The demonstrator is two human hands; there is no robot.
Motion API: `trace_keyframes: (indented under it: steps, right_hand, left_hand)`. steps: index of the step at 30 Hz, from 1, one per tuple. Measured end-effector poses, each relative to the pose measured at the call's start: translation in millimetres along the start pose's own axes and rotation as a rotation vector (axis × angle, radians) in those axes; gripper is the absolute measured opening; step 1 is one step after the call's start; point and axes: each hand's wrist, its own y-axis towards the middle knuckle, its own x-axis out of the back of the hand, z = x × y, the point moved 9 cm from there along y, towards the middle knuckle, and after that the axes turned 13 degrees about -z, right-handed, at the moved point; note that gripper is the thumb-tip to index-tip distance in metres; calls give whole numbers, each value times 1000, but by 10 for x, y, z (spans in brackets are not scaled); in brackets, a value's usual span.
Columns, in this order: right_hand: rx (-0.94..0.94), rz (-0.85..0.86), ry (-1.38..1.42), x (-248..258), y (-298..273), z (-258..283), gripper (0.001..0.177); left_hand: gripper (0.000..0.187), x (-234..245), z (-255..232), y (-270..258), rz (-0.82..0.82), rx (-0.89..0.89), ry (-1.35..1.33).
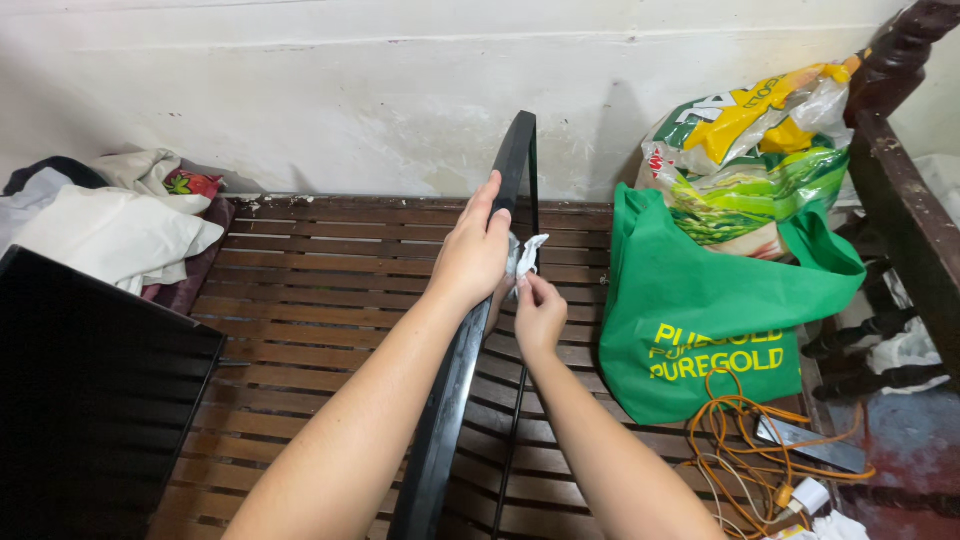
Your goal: The person cleans a flat-screen television by wiping its frame and screen with a white tissue. They move the TV to access different sides and continue wiping the edges and surface.
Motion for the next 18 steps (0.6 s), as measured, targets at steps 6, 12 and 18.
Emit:
trace_keyframes:
  steps: [6, 12, 18]
  right_hand:
    - [227, -53, 118, -22, 68, 923, 19]
    - [166, 43, 77, 461, -676, 823, 13]
    - [176, -1, 50, 261, -357, 1005, 13]
  left_hand:
    - [58, 25, 3, 27, -17, -26, -44]
    - [58, 53, -36, -12, -15, -10, 9]
    - [57, 48, 34, 18, -22, 25, -17]
